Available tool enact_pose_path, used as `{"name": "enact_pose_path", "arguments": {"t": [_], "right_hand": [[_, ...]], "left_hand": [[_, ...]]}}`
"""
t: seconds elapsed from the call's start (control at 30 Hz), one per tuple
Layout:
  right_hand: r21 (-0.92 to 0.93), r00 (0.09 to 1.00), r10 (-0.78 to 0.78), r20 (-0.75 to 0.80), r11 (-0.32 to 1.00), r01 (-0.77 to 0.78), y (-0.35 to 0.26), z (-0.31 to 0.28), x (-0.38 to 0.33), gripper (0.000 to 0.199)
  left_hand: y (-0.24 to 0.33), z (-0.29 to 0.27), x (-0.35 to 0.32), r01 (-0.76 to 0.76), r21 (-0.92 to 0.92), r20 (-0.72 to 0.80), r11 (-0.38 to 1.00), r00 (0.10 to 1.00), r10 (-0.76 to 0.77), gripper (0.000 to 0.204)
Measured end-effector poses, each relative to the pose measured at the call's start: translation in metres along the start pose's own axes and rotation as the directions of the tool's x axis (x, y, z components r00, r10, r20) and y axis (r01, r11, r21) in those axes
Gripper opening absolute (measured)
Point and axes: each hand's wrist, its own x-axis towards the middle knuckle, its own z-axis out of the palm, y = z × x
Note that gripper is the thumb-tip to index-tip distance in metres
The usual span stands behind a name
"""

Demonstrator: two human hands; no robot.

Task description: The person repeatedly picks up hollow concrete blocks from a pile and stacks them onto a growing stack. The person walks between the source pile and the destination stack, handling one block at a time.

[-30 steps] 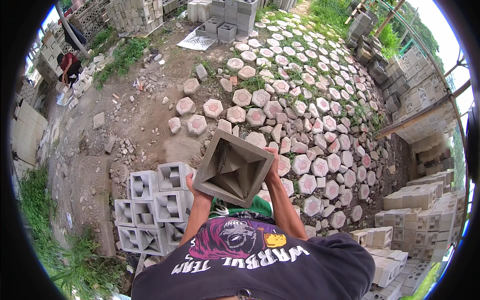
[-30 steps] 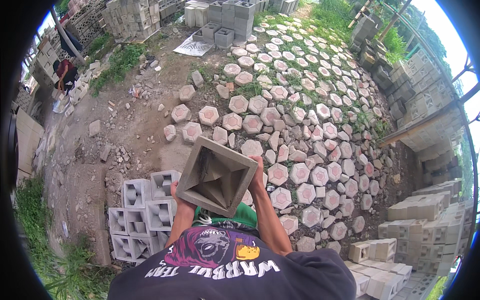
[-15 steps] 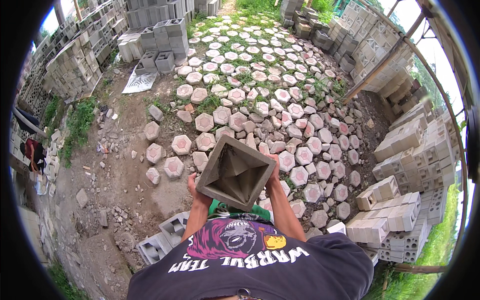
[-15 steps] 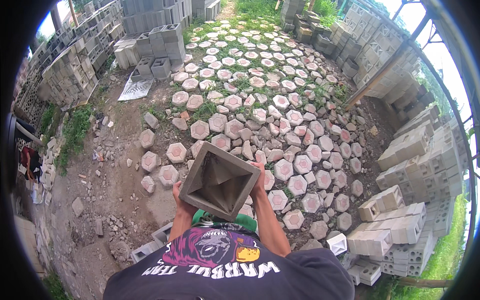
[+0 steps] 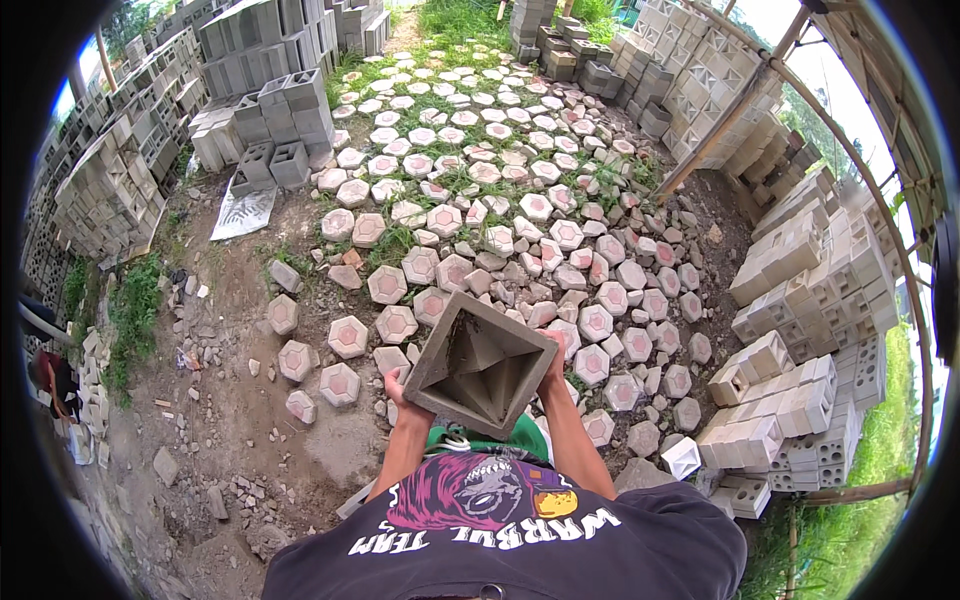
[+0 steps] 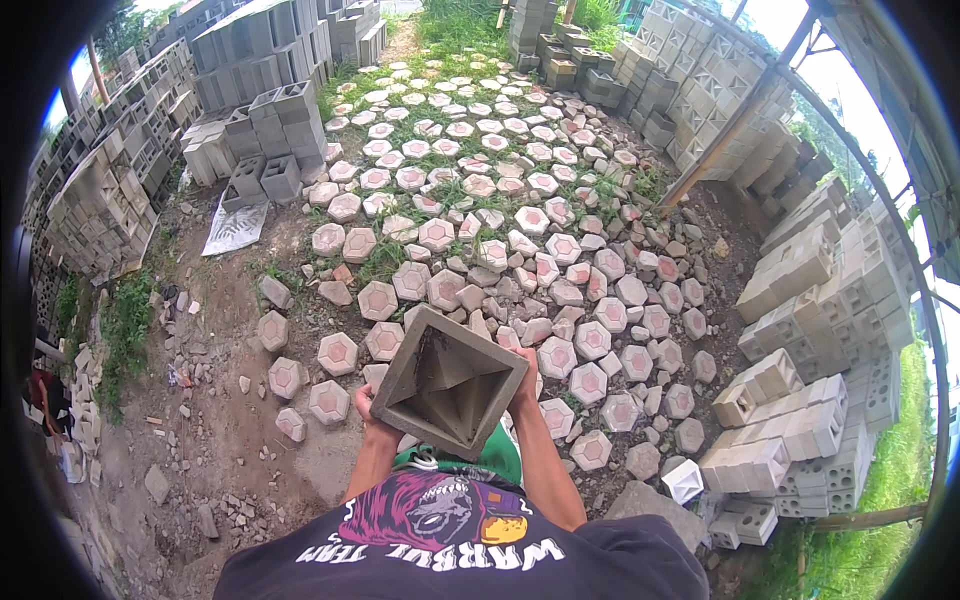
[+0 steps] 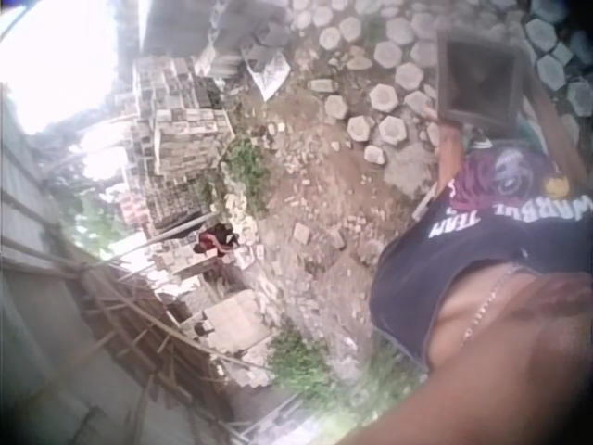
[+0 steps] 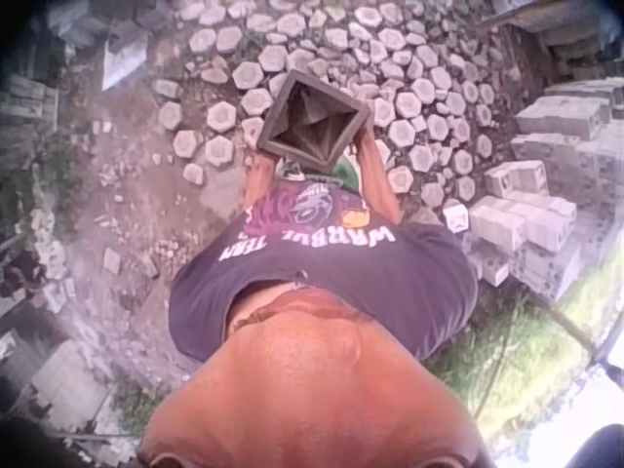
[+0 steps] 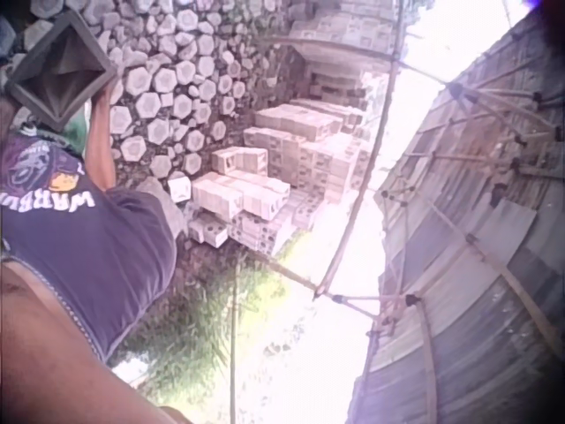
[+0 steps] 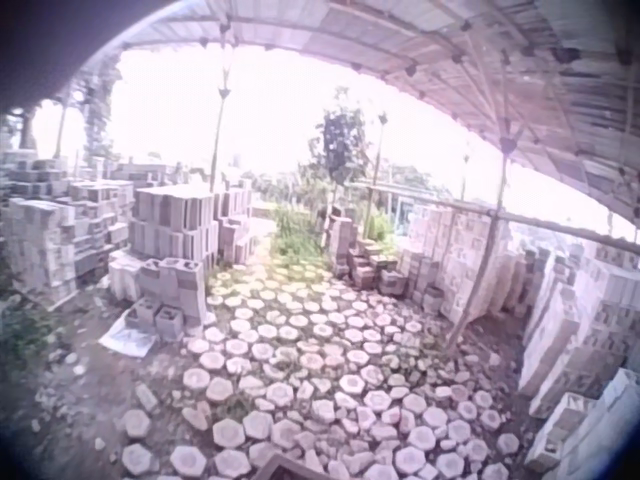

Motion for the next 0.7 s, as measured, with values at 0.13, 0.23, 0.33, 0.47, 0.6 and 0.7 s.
{"name": "enact_pose_path", "arguments": {"t": [0.13, 0.23, 0.33, 0.47, 0.6, 0.7], "right_hand": [[-0.04, 1.0, -0.004, 0.011, 0.999, 0.005, 0.006, -0.016, 0.031, 0.029], [-0.002, 0.997, 0.037, -0.067, 0.999, -0.037, 0.004, -0.007, 0.063, 0.029], [-0.059, 0.999, 0.051, -0.007, 0.997, -0.051, -0.002, -0.005, 0.109, 0.029], [0.052, 0.996, 0.088, 0.017, 0.995, -0.089, -0.021, 0.018, 0.165, 0.029], [-0.01, 1.0, 0.013, 0.008, 1.0, -0.013, -0.036, 0.033, 0.227, 0.03], [-0.021, 0.995, 0.075, 0.061, 0.997, -0.074, -0.054, 0.049, 0.267, 0.03]], "left_hand": [[0.008, 0.01, 0.023, -0.001, -0.031, -0.031, 1.0, 1.0, 0.0, 0.059], [0.016, 0.013, 0.049, -0.002, -0.029, -0.039, 1.0, 0.999, 0.001, 0.062], [0.027, 0.056, 0.07, 0.016, -0.01, -0.083, 1.0, 0.996, -0.017, 0.064], [0.04, 0.083, 0.129, -0.006, 0.005, -0.089, 1.0, 0.996, 0.006, 0.063], [0.059, 0.098, 0.186, -0.035, 0.0, -0.016, 0.999, 0.999, 0.035, 0.064], [0.079, 0.073, 0.236, -0.044, -0.066, 0.164, 0.997, 0.985, 0.054, 0.057]]}}
